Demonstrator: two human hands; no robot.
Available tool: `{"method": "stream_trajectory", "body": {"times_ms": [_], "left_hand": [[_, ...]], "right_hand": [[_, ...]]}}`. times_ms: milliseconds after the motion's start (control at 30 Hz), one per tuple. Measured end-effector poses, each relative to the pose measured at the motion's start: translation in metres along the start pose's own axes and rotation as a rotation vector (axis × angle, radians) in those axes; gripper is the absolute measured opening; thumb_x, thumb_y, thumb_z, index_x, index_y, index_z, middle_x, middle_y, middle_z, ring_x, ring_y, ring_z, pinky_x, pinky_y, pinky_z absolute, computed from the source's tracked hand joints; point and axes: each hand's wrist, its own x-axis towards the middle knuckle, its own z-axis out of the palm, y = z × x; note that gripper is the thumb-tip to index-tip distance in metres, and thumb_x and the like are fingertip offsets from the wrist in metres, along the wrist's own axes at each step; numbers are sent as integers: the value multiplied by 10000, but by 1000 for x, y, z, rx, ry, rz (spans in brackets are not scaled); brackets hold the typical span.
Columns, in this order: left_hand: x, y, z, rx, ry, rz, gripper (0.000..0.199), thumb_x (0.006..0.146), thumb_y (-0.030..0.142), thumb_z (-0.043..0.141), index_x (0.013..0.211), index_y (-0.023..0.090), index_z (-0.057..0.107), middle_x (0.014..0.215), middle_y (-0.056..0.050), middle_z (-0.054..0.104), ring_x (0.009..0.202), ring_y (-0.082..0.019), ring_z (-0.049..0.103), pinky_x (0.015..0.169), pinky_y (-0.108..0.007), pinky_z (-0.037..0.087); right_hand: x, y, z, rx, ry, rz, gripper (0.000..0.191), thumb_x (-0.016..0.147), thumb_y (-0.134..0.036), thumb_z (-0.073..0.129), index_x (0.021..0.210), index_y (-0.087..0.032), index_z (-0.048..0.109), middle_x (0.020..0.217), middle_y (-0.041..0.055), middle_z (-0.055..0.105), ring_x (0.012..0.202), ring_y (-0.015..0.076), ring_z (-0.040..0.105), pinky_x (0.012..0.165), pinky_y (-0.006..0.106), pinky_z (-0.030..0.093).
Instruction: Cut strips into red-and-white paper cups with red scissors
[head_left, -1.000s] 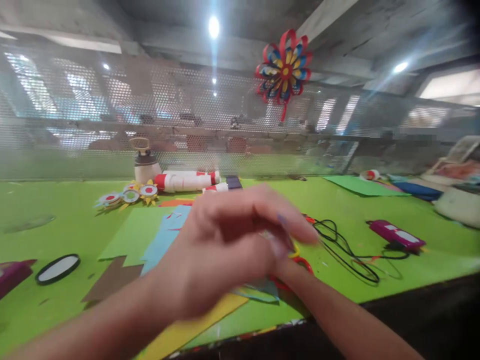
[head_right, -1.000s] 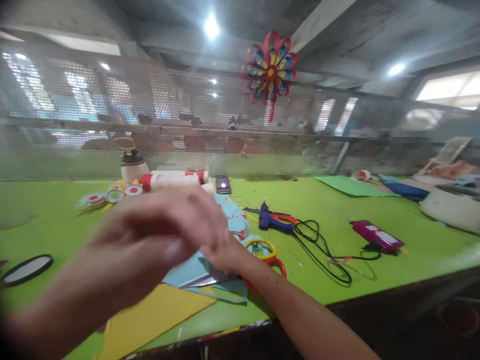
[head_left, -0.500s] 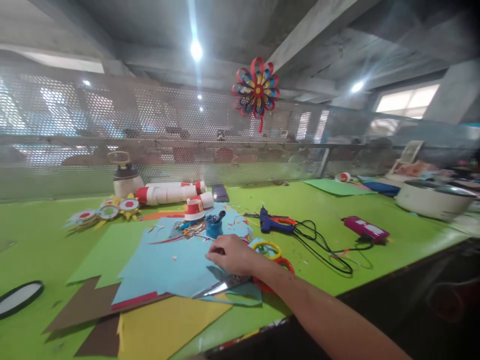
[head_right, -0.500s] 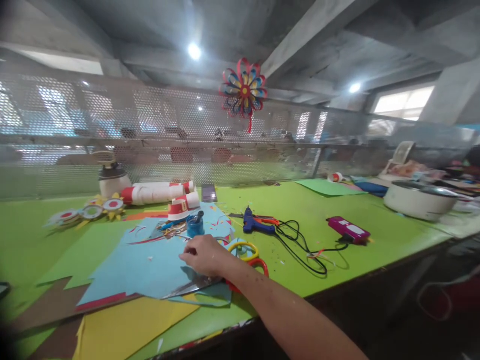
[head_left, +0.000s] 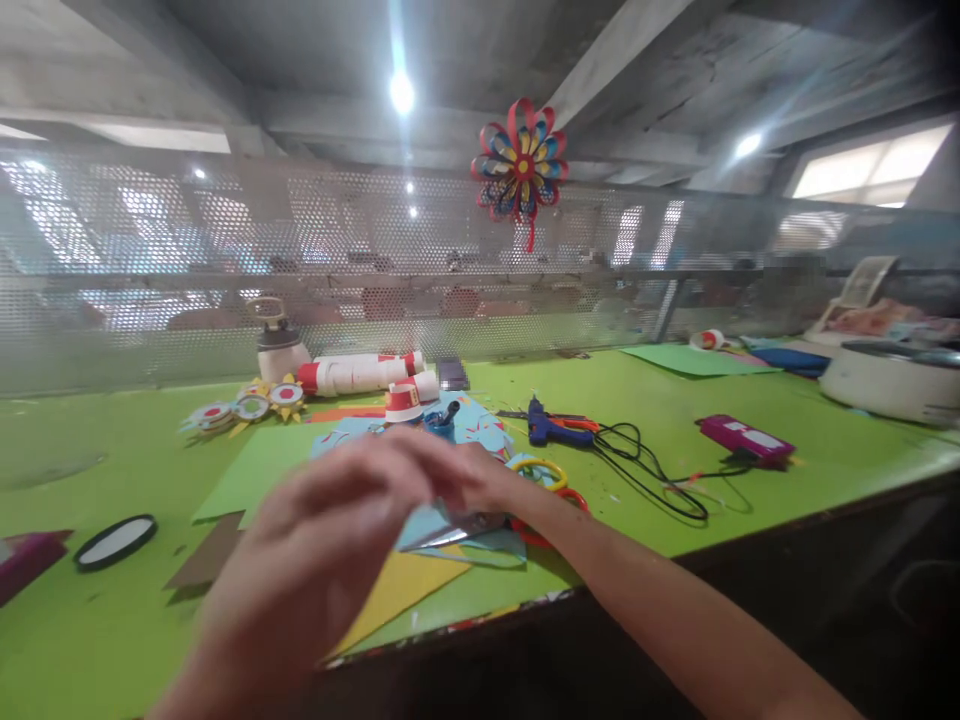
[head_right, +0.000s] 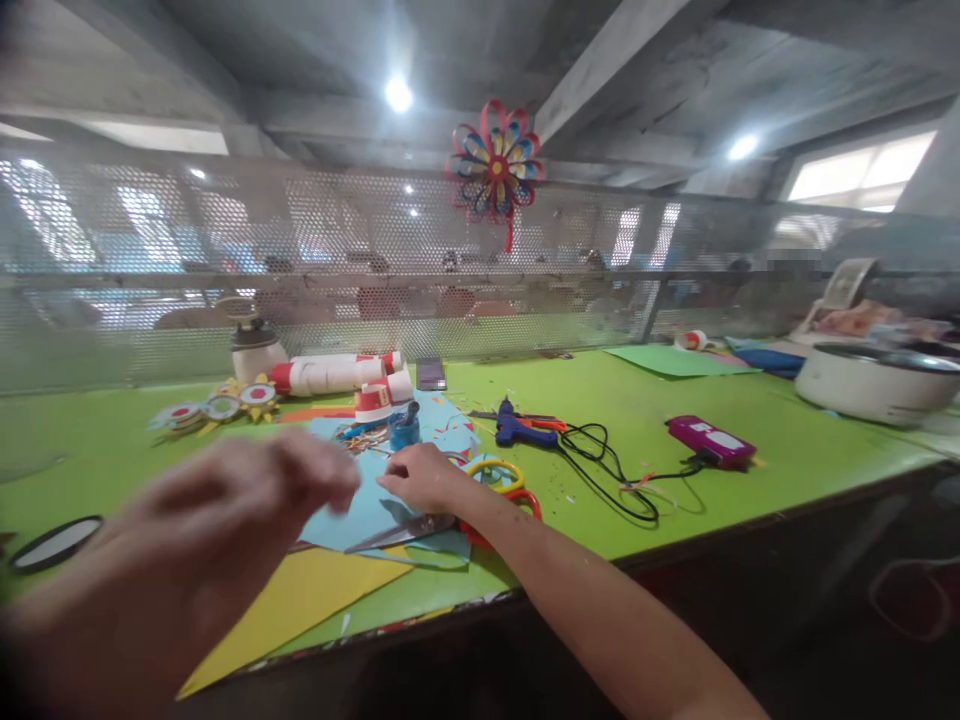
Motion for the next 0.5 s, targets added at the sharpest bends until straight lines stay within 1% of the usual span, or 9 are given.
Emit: {"method": "stream_trajectory", "body": {"times_ms": [67,100,133,167,200,267,333,400,500], "left_hand": [[70,16,12,61,57,-93,147,770,294,569,816,241,698,924,-52,708,900,-229,648,822,-377,521],[97,15,13,160,56,-143,128,731,268,584,781,215,689,864,-48,708,833,-208,650,776,-345,523],[118,9,12,324,42,-229,107,681,236,583,717,192,673,749,-38,690,732,-185,638,703,-311,516],[133,-1,9,497,14,-340,107,641,213,564,679,182,658,659,-25,666,650,-166,615,643,-288,501],[142,-13,4,559,-7,-393,100,599,182,555,633,166,648,584,-24,639,571,-159,584,590,-284,483],[148,-38,-8,625,9,-430,77,577,174,535,528,165,593,485,-11,579,489,-142,537,523,-266,442],[145,-57,-18,683,34,-456,137,610,211,517,480,178,545,435,-8,541,451,-142,519,480,-258,412],[140,-68,-23,744,49,-459,168,634,228,508,473,184,528,452,-17,560,469,-146,539,493,-255,413],[132,-77,-24,848,10,-462,170,651,223,498,496,186,560,484,-33,598,493,-169,575,512,-267,418]], "right_hand": [[1,1,2,31,8,8,152,796,-227,624,750,-135,737,721,37,716,691,171,604,629,250,403],[2,1,2,51,10,15,148,791,-223,622,745,-139,735,704,32,712,677,167,604,619,246,405],[3,1,2,74,12,24,148,787,-214,616,733,-139,732,676,27,706,652,161,602,601,242,407],[3,2,0,98,15,35,154,784,-203,607,710,-137,726,641,23,695,619,154,598,579,238,408],[4,2,-3,124,23,50,165,778,-194,597,677,-136,714,603,19,681,583,148,592,557,236,409],[3,4,-15,172,67,90,204,761,-187,577,585,-136,667,521,12,639,507,137,570,510,235,408],[0,5,-35,214,156,138,256,747,-196,549,498,-150,585,455,8,584,439,129,535,459,236,398],[-2,6,-62,249,253,160,287,762,-223,509,482,-168,532,437,3,544,408,116,497,427,234,389],[1,2,-102,266,390,150,308,825,-269,437,532,-187,483,509,10,548,440,102,482,429,227,390]]}}
